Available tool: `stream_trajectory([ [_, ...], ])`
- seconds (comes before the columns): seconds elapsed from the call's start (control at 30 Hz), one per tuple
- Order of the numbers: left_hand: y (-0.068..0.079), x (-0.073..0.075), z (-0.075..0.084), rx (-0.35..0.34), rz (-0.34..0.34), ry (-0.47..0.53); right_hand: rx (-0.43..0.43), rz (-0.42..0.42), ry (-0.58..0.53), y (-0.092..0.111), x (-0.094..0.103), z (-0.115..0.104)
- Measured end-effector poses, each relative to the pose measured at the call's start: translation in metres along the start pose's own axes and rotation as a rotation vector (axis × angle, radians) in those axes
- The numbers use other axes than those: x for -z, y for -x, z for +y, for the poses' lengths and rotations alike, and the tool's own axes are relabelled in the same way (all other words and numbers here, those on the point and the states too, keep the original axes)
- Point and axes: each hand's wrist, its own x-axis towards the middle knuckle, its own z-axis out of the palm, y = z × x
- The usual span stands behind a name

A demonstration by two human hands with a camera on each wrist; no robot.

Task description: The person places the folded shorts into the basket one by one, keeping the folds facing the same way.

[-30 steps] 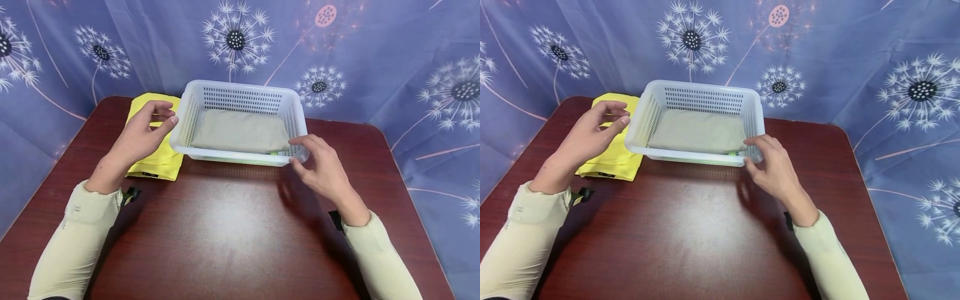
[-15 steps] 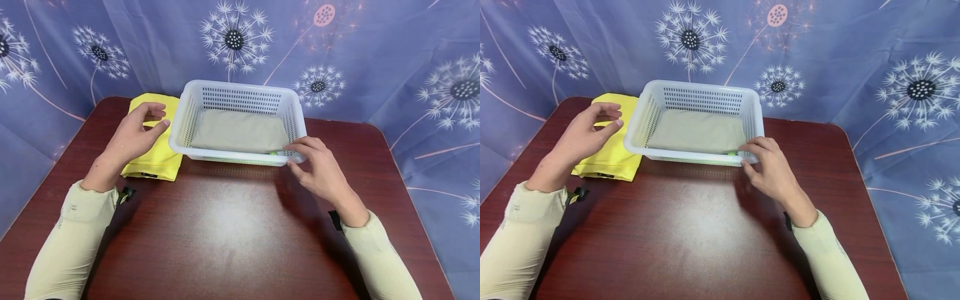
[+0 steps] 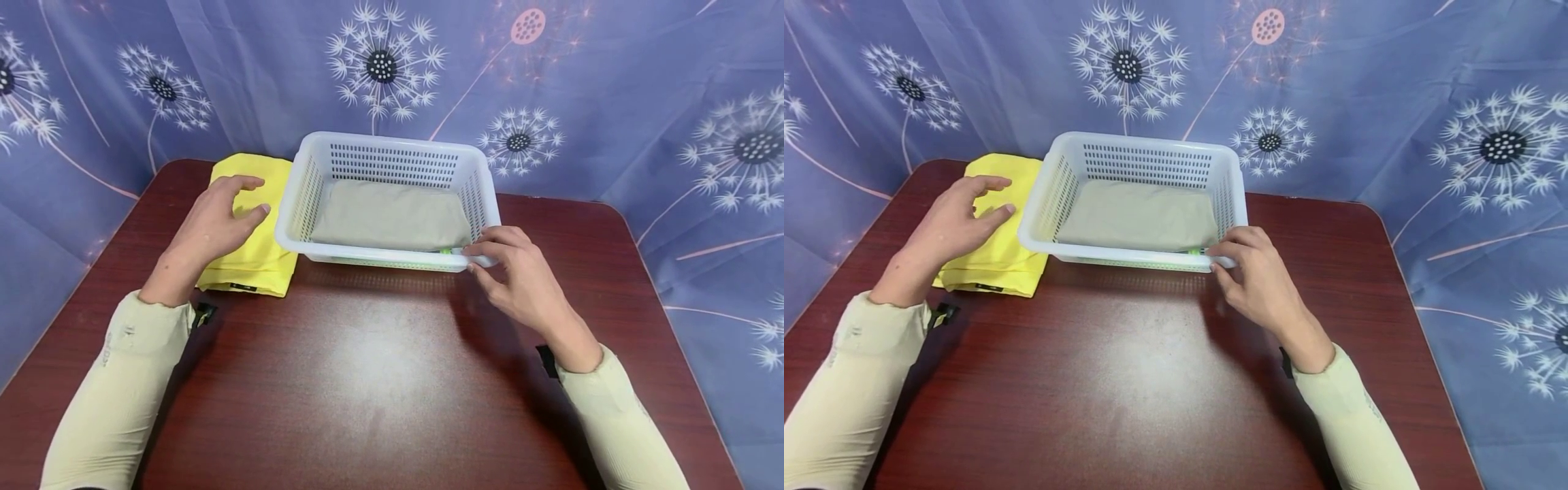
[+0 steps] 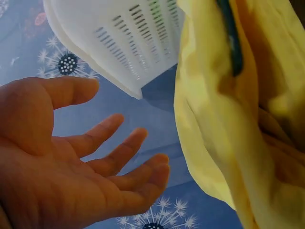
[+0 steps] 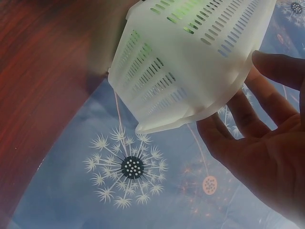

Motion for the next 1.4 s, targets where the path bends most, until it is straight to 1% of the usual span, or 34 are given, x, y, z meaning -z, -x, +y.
stream_trajectory([
  [0.2, -0.003, -0.003, -0.010, -0.029, -0.007, -0.054, 0.001, 0.002, 0.000, 0.000, 0.001, 0.001],
  [0.27, -0.004, -0.006, -0.014, -0.019, -0.013, -0.075, 0.001, 0.002, 0.000, 0.001, 0.001, 0.001],
  [0.37, -0.006, -0.009, -0.021, 0.013, -0.034, -0.106, 0.002, 0.000, 0.002, 0.000, 0.001, 0.001],
  [0.43, -0.007, -0.010, -0.024, 0.037, -0.056, -0.129, 0.002, -0.002, 0.003, 0.000, 0.001, 0.001],
  [0.53, -0.008, -0.011, -0.027, 0.047, -0.102, -0.162, 0.000, -0.005, 0.004, 0.000, 0.001, 0.000],
  [0.73, -0.009, -0.013, -0.035, 0.033, -0.188, -0.232, -0.008, -0.009, 0.007, 0.000, 0.001, -0.001],
  [0.87, -0.010, -0.014, -0.039, 0.018, -0.223, -0.239, -0.002, -0.008, 0.008, 0.000, 0.001, 0.000],
  [1.1, -0.010, -0.014, -0.043, 0.002, -0.322, -0.225, 0.013, -0.003, 0.000, 0.000, 0.001, 0.001],
  [1.4, -0.009, -0.016, -0.045, -0.008, -0.355, -0.243, 0.020, -0.010, -0.008, 0.000, 0.001, 0.002],
])
